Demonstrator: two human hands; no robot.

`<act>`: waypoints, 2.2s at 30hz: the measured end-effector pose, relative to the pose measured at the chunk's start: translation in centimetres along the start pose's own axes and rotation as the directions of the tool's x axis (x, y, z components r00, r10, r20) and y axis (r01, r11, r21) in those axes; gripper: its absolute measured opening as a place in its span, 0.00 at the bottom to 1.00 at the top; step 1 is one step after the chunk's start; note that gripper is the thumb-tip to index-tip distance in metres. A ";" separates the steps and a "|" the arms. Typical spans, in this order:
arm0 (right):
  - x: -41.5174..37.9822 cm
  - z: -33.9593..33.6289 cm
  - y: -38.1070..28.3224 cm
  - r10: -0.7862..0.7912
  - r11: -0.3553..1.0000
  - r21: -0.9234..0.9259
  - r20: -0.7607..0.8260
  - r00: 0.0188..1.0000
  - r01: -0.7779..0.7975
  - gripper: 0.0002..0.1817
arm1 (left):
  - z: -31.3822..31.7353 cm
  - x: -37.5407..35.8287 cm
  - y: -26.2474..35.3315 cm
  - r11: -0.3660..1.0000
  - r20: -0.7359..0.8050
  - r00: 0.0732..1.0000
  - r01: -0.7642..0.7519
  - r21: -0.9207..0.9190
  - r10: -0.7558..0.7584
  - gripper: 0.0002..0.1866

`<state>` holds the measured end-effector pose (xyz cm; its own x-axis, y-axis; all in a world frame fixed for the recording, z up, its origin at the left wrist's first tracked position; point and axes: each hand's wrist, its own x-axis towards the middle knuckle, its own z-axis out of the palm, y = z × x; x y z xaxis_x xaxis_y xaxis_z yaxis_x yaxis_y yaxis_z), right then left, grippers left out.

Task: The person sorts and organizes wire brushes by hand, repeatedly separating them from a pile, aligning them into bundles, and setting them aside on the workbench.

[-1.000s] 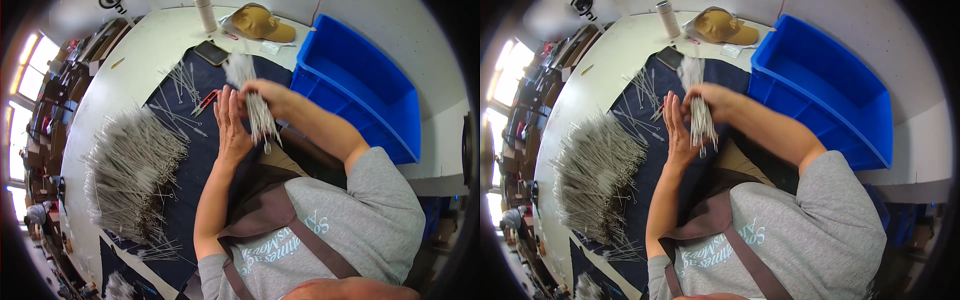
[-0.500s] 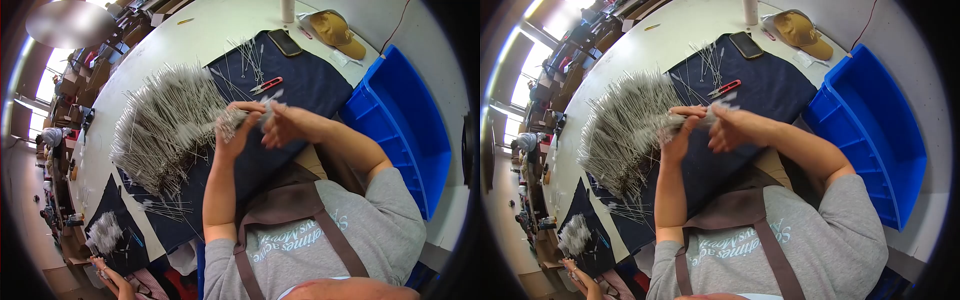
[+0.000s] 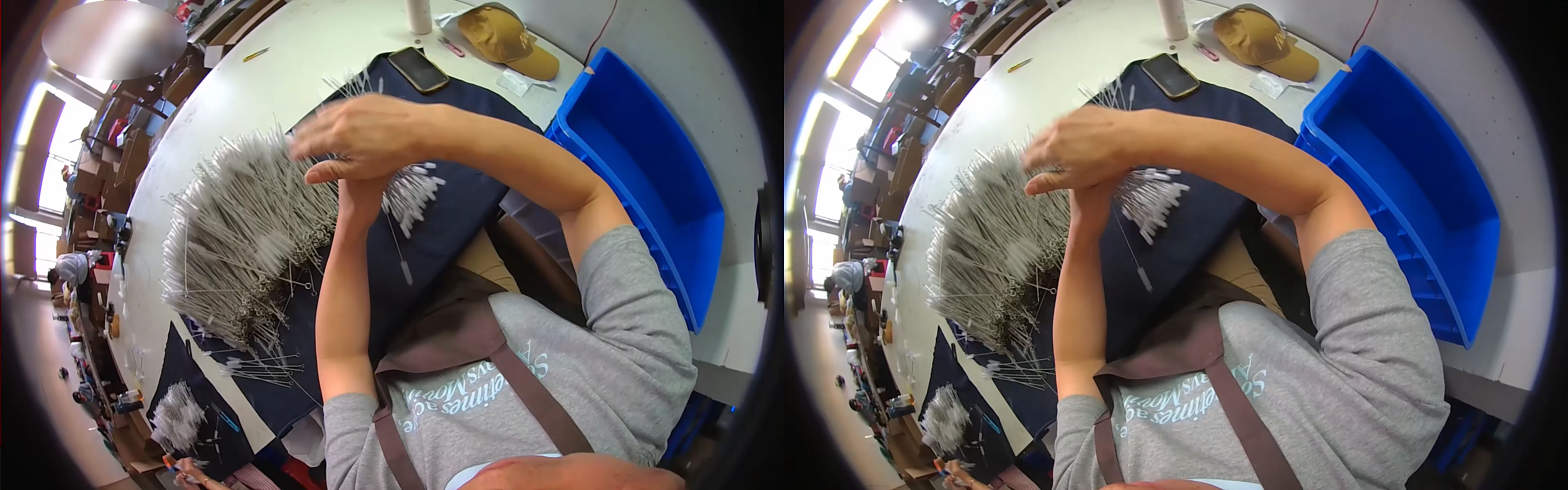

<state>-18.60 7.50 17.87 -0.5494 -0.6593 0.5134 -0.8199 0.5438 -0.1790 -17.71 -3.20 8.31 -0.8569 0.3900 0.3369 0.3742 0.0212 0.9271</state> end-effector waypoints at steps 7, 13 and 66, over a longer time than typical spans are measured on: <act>-2.3 -1.3 -1.5 0.101 0.979 0.175 0.020 0.995 -0.103 0.29 | 1.7 -1.2 0.0 0.972 -0.116 0.984 -0.112 0.205 0.138 0.11; -8.6 -10.7 -3.2 0.275 0.426 0.733 0.454 0.848 -0.530 0.30 | -1.1 -4.7 9.4 0.919 -0.012 0.926 -0.377 -0.115 0.378 0.09; -17.2 7.2 -1.4 0.693 -0.474 0.825 0.565 0.449 -0.307 0.22 | 5.8 -11.8 -2.8 0.625 -0.007 0.757 0.534 -0.570 -0.653 0.17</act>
<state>-9.21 14.32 3.28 -0.9054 -0.2122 -0.3677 0.4242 -0.4841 -0.7653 -6.58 -2.54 0.73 -0.8958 0.2748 -0.3493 -0.4255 -0.3031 0.8527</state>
